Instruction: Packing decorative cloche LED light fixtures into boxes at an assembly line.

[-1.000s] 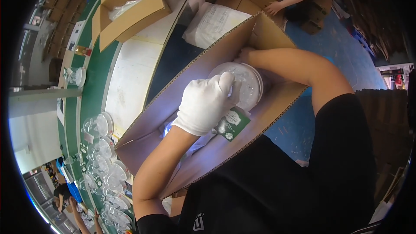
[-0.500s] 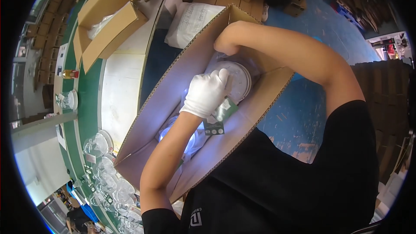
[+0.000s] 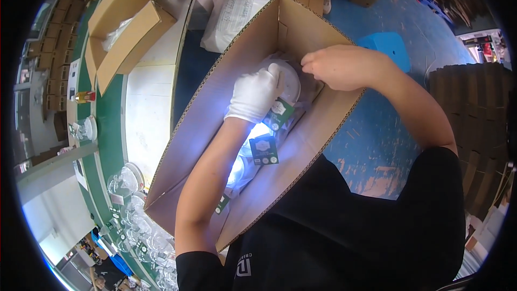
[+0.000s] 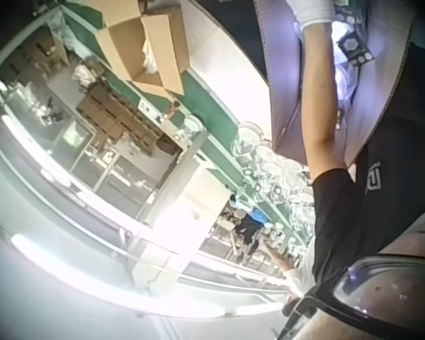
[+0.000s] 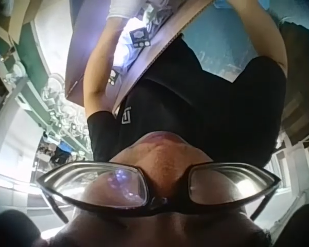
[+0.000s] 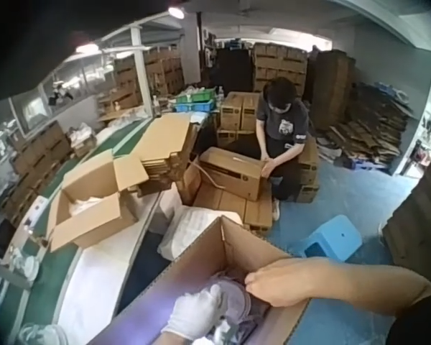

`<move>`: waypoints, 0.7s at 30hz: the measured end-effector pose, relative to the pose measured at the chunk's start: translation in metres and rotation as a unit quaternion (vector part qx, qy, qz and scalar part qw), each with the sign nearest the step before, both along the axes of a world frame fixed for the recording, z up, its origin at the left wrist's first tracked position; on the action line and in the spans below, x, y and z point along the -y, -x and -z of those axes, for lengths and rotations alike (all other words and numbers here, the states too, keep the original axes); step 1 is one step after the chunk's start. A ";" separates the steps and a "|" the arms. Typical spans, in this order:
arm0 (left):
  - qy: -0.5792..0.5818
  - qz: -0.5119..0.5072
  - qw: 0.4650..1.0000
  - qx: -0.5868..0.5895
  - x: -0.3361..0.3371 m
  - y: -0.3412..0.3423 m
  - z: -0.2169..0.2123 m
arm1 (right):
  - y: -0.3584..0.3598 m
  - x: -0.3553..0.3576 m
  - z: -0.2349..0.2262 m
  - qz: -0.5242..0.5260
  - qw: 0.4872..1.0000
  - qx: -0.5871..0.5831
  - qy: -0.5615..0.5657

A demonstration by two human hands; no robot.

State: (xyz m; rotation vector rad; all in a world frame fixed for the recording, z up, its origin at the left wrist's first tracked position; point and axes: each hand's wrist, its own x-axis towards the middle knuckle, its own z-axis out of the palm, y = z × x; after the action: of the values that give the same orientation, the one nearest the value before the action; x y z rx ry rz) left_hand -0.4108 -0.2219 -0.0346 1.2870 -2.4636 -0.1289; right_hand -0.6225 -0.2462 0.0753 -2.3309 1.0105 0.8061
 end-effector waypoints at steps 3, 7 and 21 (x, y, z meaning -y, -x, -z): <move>-0.028 -0.003 0.999 0.026 0.000 0.008 0.007 | 0.000 -0.008 0.005 0.026 0.998 0.025 -0.045; -0.025 0.000 0.999 0.022 -0.002 0.007 0.007 | -0.002 -0.002 0.019 0.014 0.999 0.004 -0.036; -0.077 -0.107 0.991 -0.023 -0.026 -0.034 0.009 | -0.049 0.035 0.243 -0.373 0.832 -0.370 -0.179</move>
State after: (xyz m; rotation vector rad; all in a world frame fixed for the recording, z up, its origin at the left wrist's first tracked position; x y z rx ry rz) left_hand -0.3772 -0.1958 -0.0436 1.5861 -2.2962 -0.2954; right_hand -0.5736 -0.2809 -0.1672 -2.0464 0.0722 2.1044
